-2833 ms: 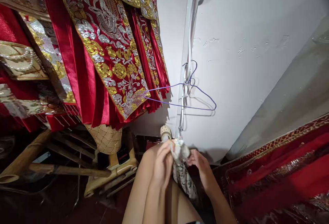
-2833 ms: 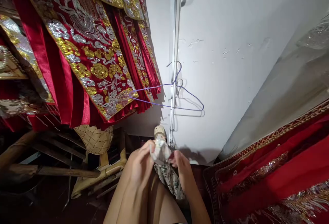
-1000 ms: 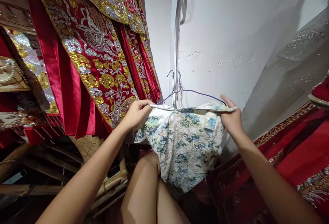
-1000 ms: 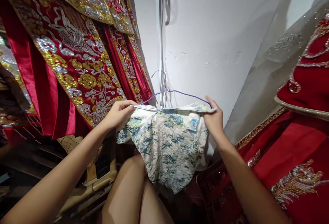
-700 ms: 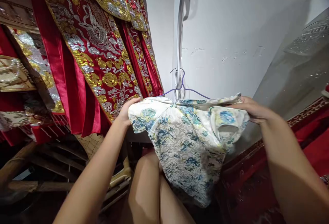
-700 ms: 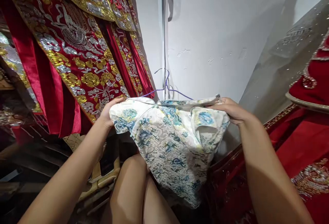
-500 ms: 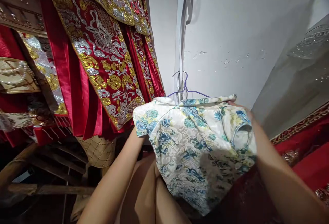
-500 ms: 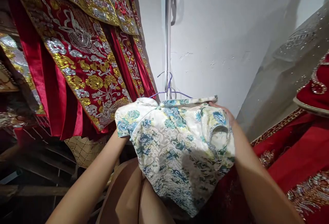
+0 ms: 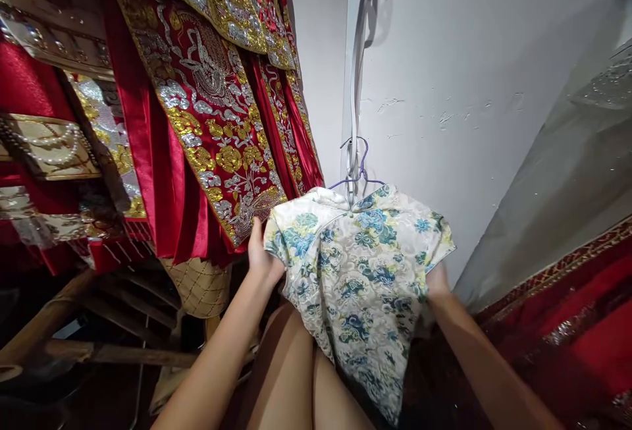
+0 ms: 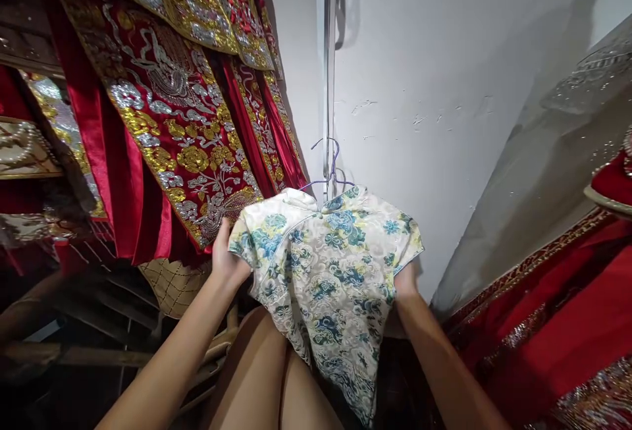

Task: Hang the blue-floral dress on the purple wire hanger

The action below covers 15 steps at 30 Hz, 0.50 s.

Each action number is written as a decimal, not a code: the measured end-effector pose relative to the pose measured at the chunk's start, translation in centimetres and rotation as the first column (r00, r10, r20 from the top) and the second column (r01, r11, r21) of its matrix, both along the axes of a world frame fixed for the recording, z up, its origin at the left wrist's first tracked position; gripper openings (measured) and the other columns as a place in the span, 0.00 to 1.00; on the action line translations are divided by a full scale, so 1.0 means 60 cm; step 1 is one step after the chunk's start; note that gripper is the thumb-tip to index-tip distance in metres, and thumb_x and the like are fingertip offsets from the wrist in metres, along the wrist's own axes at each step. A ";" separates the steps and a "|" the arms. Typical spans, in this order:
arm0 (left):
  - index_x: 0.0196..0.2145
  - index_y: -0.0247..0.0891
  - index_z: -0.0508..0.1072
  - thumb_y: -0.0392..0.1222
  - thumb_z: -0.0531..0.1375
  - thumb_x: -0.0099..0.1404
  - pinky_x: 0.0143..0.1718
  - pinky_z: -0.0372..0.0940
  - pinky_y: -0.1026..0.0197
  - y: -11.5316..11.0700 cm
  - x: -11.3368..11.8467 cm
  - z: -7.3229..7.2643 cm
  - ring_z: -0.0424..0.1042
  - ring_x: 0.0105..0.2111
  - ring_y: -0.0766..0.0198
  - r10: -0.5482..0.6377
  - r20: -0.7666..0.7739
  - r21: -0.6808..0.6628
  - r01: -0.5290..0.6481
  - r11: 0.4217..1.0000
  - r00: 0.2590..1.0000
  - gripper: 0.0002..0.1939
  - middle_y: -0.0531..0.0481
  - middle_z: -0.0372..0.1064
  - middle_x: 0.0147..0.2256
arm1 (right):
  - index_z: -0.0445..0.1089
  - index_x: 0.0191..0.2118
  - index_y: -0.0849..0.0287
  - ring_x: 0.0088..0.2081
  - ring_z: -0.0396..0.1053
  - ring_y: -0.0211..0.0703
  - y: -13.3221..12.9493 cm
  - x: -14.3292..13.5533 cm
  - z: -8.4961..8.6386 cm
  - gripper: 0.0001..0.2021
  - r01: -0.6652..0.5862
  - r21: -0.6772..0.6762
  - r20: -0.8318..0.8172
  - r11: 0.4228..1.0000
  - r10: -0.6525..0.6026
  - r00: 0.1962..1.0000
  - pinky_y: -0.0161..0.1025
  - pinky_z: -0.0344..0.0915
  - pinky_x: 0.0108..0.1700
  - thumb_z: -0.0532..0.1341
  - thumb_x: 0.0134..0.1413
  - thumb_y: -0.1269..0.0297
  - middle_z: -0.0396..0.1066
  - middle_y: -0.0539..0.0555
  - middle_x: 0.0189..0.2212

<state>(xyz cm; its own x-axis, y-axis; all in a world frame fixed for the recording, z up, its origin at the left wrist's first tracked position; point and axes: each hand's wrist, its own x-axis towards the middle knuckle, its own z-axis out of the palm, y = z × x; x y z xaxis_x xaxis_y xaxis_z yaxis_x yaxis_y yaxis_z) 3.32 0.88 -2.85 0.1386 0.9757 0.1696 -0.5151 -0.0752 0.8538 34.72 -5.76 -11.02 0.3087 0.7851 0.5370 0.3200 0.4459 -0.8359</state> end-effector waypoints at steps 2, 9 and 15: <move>0.51 0.35 0.72 0.63 0.50 0.68 0.51 0.70 0.45 -0.027 -0.008 0.011 0.75 0.50 0.47 -0.033 0.115 -0.076 0.042 0.996 0.993 0.30 0.39 0.77 0.43 | 0.73 0.54 0.53 0.54 0.72 0.58 0.007 0.025 0.023 0.36 -0.042 0.029 -0.169 0.999 0.047 0.985 0.57 0.69 0.54 0.44 0.58 0.32 0.77 0.59 0.49; 0.56 0.38 0.69 0.47 0.63 0.61 0.49 0.69 0.53 -0.019 0.016 0.103 0.75 0.46 0.52 0.015 -0.120 0.215 0.011 0.977 0.993 0.27 0.44 0.75 0.47 | 0.62 0.65 0.50 0.60 0.67 0.56 -0.024 0.067 0.143 0.29 -0.066 0.101 -0.508 0.993 0.108 0.855 0.56 0.66 0.58 0.52 0.64 0.44 0.63 0.58 0.65; 0.50 0.37 0.75 0.47 0.66 0.58 0.50 0.64 0.56 -0.005 -0.001 0.158 0.70 0.47 0.53 0.373 -0.621 0.655 0.196 0.730 0.689 0.23 0.44 0.73 0.48 | 0.64 0.64 0.41 0.66 0.58 0.54 -0.129 0.026 0.148 0.25 0.034 0.179 -0.545 0.983 0.071 0.835 0.56 0.63 0.64 0.53 0.64 0.47 0.55 0.48 0.69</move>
